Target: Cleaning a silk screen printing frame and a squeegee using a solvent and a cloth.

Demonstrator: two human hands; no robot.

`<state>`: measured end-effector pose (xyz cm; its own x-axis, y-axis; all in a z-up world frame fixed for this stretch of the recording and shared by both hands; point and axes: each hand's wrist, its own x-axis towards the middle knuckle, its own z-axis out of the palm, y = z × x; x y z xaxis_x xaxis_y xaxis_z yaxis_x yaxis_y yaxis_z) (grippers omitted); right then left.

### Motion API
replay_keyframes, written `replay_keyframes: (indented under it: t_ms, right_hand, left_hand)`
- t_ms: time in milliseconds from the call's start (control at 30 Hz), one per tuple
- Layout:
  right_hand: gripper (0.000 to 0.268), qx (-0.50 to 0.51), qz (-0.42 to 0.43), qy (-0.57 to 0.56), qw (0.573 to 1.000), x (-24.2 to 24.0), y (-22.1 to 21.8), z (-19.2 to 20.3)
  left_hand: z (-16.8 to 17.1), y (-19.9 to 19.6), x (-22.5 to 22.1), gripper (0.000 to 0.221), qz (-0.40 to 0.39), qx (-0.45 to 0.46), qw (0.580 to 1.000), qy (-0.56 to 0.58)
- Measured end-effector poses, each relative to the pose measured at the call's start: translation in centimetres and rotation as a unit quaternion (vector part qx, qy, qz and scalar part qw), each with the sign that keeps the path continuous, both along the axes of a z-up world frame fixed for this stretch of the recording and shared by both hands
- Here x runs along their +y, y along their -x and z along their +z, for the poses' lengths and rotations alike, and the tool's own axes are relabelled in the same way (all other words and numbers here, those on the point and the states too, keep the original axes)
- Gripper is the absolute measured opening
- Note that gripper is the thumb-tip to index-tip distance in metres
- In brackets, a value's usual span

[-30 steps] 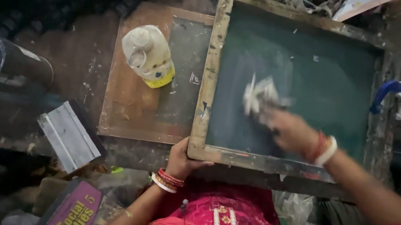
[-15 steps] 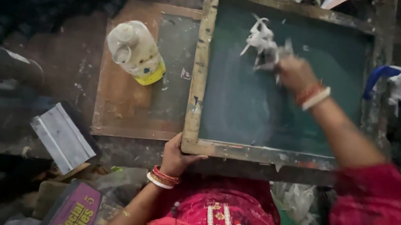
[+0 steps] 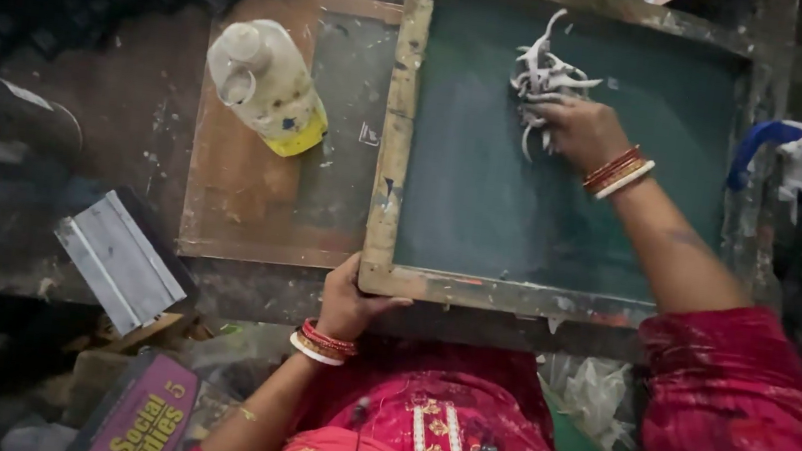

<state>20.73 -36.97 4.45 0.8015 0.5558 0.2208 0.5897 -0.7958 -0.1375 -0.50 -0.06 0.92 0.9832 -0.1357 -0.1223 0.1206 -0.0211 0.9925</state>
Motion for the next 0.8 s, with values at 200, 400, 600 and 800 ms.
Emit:
replay_keyframes:
  t_ms: [200, 400, 600, 800]
  right_hand:
    - [0.031, 0.076, -0.137, 0.003, 0.988, 2.6, 12.4, 0.9]
    - [0.03, 0.112, -0.178, -0.035, 0.977, 11.3, 17.3, 2.1]
    - [0.035, 0.323, -0.177, -0.145, 0.918, 11.1, 9.8, 9.5]
    - [0.03, 0.203, -0.162, -0.109, 0.96, 3.0, -1.7, 5.9]
  left_hand:
    - [-0.5, -0.6, -0.1, 0.06, -0.001, -0.018, 1.0, -0.017]
    - [-0.8, -0.5, -0.1, 0.062, 0.011, -0.01, 1.0, 0.007]
    - [-0.1, -0.3, 0.2, 0.058, 0.002, -0.033, 0.999, 0.006]
    - [-1.2, -0.3, -0.1, 0.06, 0.005, -0.015, 0.999, 0.034]
